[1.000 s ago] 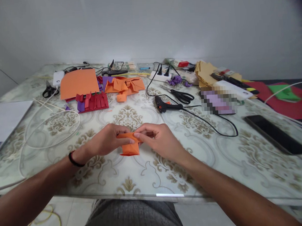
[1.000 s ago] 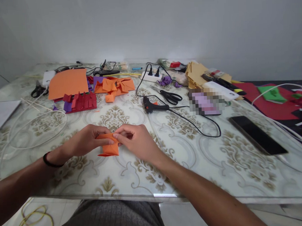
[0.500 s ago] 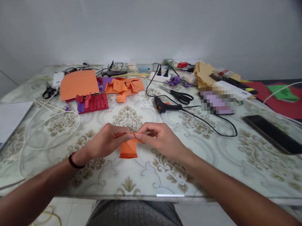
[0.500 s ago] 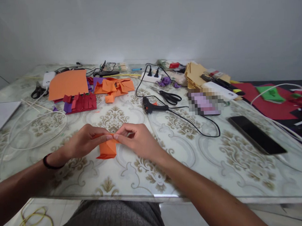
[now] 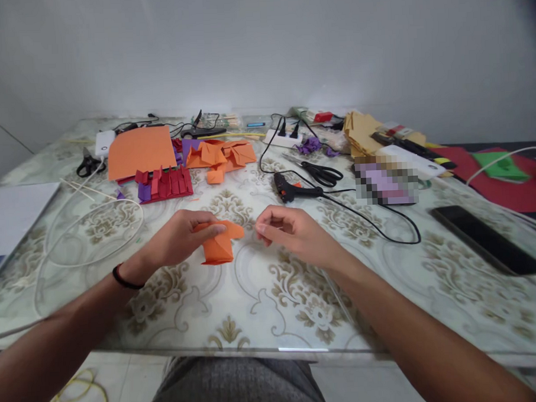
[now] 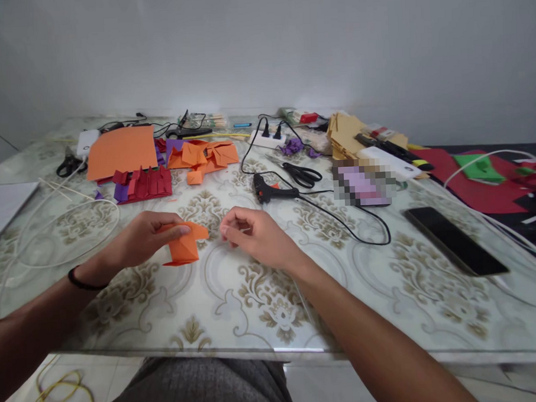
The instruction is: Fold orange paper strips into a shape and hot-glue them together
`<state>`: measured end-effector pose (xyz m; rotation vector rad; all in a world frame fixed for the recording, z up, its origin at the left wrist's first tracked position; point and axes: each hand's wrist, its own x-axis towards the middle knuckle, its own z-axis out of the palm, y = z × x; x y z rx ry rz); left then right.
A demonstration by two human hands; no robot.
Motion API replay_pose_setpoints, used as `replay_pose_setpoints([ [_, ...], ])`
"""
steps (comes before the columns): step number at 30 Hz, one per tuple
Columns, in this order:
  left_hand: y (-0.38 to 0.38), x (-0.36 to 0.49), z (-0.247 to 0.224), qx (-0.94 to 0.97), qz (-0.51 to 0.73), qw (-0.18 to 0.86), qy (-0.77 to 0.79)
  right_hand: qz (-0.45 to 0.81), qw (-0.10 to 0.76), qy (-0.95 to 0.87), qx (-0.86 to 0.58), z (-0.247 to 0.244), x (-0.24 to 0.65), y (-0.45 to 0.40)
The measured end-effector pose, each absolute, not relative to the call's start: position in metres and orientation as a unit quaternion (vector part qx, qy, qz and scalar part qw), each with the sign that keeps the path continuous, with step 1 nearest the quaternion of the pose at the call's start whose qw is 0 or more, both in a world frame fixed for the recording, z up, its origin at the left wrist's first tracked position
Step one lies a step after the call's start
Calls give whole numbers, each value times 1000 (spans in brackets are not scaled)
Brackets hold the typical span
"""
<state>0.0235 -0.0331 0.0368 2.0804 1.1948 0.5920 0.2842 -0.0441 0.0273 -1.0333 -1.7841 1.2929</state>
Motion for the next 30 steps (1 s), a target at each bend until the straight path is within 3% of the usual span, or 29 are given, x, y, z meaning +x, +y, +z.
replay_pose_setpoints([
  [13, -45, 38, 34, 766, 169, 426, 450, 508, 337, -672, -420, 22, 266, -58],
  [20, -43, 37, 32, 773, 167, 428, 438, 489, 324, -694, -417, 21, 263, -61],
  [25, -39, 29, 37, 740, 172, 521, 388, 481, 324, -702, -414, 21, 264, -61],
  [30, -37, 25, 39, 732, 156, 545, 378, 486, 314, -707, -406, 23, 267, -61],
])
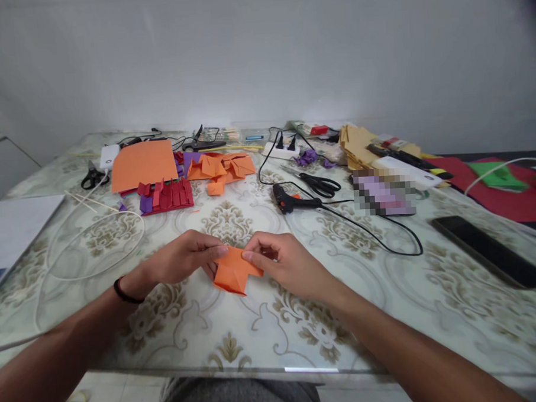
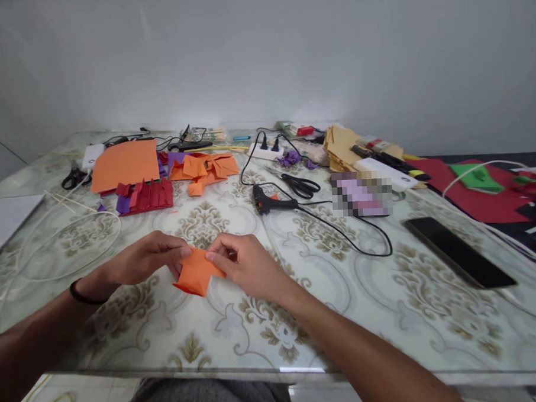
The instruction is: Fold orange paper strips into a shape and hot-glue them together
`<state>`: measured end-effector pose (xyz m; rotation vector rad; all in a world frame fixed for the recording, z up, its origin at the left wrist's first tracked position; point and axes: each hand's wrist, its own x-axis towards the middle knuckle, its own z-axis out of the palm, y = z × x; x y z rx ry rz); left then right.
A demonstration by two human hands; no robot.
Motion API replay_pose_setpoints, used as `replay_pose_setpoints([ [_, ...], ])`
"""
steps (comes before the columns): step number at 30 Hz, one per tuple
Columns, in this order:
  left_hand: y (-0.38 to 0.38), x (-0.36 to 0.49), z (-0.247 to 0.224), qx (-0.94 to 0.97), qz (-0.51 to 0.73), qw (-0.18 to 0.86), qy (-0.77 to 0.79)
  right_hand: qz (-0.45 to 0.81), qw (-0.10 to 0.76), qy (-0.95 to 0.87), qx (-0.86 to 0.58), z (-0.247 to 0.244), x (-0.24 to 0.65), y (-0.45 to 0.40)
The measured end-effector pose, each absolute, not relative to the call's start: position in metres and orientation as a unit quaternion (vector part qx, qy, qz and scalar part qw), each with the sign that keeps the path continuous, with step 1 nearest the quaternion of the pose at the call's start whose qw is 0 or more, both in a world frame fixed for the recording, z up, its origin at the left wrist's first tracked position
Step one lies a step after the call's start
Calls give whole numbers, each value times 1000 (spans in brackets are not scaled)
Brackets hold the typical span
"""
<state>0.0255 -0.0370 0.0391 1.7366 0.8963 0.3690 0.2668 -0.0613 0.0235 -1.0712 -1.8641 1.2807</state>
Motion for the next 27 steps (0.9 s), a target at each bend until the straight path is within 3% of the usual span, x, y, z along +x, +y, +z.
replay_pose_setpoints([
  [12, -34, 21, 37, 722, 128, 575, 364, 498, 302, -688, -434, 23, 268, -57],
  [17, -43, 31, 30, 771, 101, 476, 410, 492, 269, -720, -409, 21, 263, -63],
  [27, -47, 34, 35, 807, 154, 389, 417, 465, 323, -703, -432, 21, 260, -63],
])
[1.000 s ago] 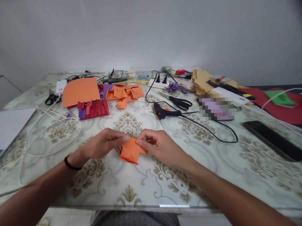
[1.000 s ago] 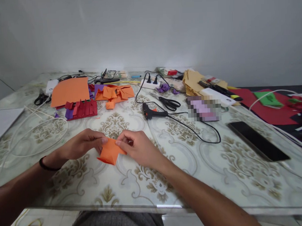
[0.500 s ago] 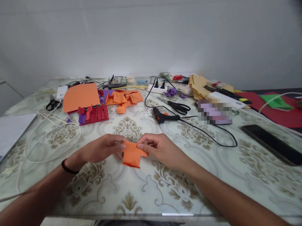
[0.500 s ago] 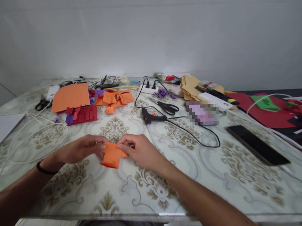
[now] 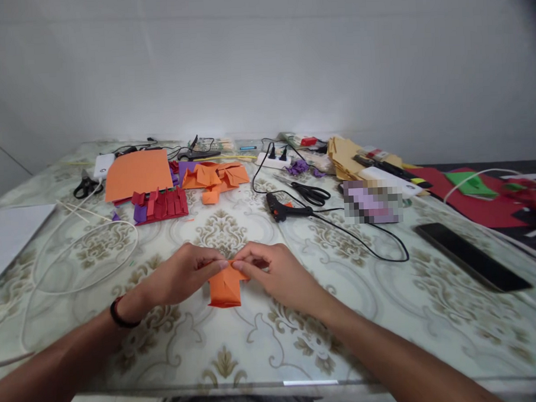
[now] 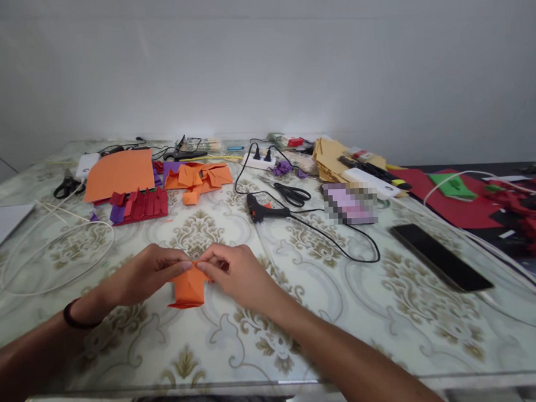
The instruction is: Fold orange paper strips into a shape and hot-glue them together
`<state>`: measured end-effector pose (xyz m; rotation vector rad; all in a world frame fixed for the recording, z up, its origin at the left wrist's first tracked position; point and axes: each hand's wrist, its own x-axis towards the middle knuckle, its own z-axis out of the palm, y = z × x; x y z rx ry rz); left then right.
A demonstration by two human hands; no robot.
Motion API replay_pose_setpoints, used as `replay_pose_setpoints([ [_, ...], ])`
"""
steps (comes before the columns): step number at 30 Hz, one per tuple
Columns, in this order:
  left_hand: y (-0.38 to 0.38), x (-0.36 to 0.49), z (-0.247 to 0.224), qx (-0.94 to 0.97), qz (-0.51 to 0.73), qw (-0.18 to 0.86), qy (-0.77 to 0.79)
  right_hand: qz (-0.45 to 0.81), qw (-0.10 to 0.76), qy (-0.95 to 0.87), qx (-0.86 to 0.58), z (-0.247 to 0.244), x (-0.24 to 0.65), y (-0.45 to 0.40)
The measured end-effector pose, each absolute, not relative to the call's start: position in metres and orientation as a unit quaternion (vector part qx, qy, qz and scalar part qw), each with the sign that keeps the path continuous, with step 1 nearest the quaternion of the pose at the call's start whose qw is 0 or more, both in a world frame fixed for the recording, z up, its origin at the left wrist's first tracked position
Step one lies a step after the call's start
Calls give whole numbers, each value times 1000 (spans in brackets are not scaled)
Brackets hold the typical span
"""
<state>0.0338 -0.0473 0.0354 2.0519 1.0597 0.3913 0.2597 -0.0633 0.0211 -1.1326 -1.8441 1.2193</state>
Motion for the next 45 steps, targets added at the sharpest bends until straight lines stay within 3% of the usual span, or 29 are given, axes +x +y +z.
replay_pose_setpoints([
  [9, -50, 38, 30, 806, 110, 389, 432, 449, 294, -722, -437, 20, 260, -63],
  [16, -51, 39, 38, 790, 162, 400, 435, 451, 331, -705, -436, 22, 260, -62],
  [24, -56, 43, 32, 779, 151, 452, 408, 353, 365, -743, -436, 20, 254, -70],
  [30, -55, 45, 32, 783, 175, 427, 417, 305, 407, -769, -388, 22, 252, -75],
  [39, -55, 42, 34, 789, 204, 426, 393, 316, 415, -770, -367, 22, 255, -71],
  [45, -52, 42, 25, 745, 242, 496, 373, 345, 383, -747, -419, 20, 253, -70],
])
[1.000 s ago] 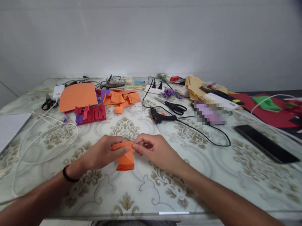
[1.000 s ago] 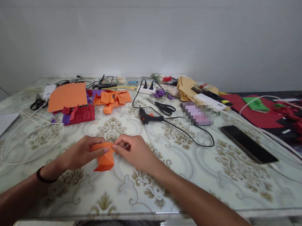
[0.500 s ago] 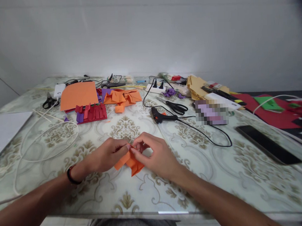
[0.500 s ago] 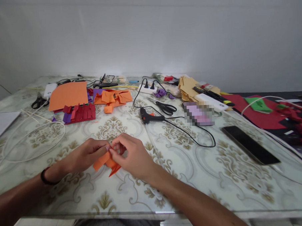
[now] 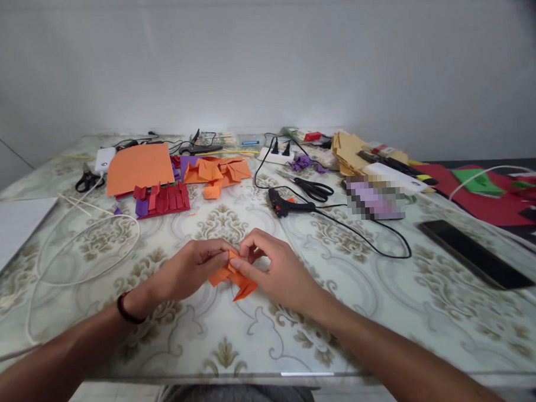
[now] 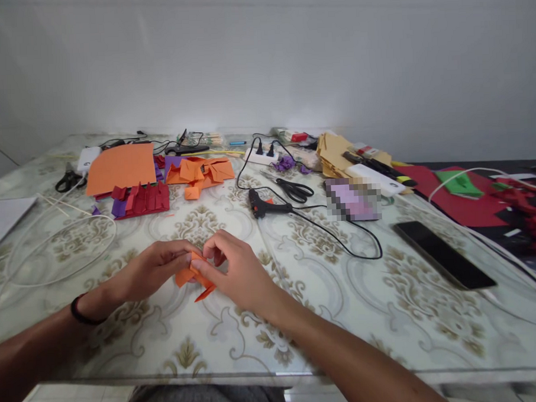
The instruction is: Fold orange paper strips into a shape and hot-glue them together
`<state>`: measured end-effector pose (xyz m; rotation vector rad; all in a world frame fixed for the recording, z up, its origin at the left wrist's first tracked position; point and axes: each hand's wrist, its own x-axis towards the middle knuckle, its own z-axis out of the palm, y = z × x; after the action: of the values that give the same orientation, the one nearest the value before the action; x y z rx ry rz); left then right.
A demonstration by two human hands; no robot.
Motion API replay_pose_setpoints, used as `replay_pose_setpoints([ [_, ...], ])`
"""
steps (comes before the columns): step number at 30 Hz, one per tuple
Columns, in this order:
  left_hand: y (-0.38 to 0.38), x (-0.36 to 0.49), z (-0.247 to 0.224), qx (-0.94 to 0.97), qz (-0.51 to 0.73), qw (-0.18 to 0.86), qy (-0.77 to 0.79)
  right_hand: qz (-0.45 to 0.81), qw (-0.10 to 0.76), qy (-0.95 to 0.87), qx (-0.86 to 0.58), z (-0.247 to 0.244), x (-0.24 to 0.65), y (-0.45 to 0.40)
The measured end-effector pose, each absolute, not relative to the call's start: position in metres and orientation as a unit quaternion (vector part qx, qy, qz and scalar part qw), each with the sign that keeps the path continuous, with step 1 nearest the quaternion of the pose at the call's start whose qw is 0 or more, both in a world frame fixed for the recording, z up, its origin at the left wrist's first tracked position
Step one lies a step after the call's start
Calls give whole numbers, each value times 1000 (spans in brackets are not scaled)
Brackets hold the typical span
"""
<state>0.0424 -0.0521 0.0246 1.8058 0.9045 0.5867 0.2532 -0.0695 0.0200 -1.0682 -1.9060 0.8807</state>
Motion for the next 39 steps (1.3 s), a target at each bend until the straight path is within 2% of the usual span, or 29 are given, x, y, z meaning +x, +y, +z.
replay_pose_setpoints([
  [16, -53, 39, 32, 728, 226, 509, 400, 440, 308, -734, -416, 23, 256, -68],
  [24, -52, 39, 38, 715, 276, 481, 426, 513, 282, -713, -387, 24, 263, -64],
  [39, -51, 38, 31, 714, 216, 520, 416, 506, 307, -700, -398, 20, 261, -65],
])
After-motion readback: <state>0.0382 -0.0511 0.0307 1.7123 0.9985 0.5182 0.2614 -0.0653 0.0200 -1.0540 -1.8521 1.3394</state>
